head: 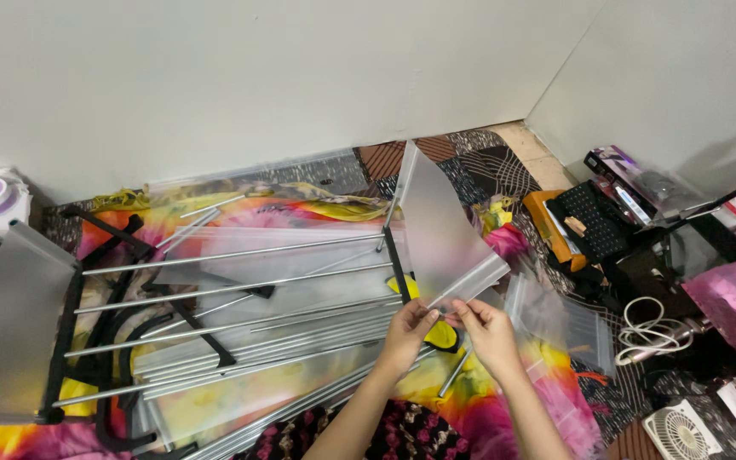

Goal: The person assembles a metal rack by inserting translucent plastic panels into the frame and securing them with metal rods. They handle the panels and rods one at a time, adjusting the frame as needed.

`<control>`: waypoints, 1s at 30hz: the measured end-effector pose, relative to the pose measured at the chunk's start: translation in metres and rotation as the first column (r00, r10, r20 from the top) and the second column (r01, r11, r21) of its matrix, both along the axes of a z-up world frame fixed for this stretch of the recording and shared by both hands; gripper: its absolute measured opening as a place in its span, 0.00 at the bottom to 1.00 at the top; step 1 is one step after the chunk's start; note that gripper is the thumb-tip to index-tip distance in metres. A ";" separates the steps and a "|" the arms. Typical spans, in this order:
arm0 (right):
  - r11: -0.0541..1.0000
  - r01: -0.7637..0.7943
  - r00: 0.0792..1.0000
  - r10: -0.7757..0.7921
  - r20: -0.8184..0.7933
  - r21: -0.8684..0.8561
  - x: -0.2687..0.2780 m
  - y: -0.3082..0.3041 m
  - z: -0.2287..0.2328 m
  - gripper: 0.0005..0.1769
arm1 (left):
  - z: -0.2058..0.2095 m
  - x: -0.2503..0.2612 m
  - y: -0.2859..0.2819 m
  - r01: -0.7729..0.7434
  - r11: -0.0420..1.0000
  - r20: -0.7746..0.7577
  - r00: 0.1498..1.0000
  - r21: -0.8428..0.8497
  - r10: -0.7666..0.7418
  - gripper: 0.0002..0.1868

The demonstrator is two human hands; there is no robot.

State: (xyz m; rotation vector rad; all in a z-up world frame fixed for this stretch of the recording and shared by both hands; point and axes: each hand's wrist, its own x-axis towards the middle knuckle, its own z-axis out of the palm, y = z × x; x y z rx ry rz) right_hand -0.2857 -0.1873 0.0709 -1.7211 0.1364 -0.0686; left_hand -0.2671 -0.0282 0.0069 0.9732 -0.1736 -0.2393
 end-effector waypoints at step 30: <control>0.746 0.284 0.950 -0.132 0.284 -0.602 -0.043 0.067 0.018 0.14 | -0.069 0.016 -0.012 0.041 0.987 -0.164 0.986 0.158 -0.015 0.17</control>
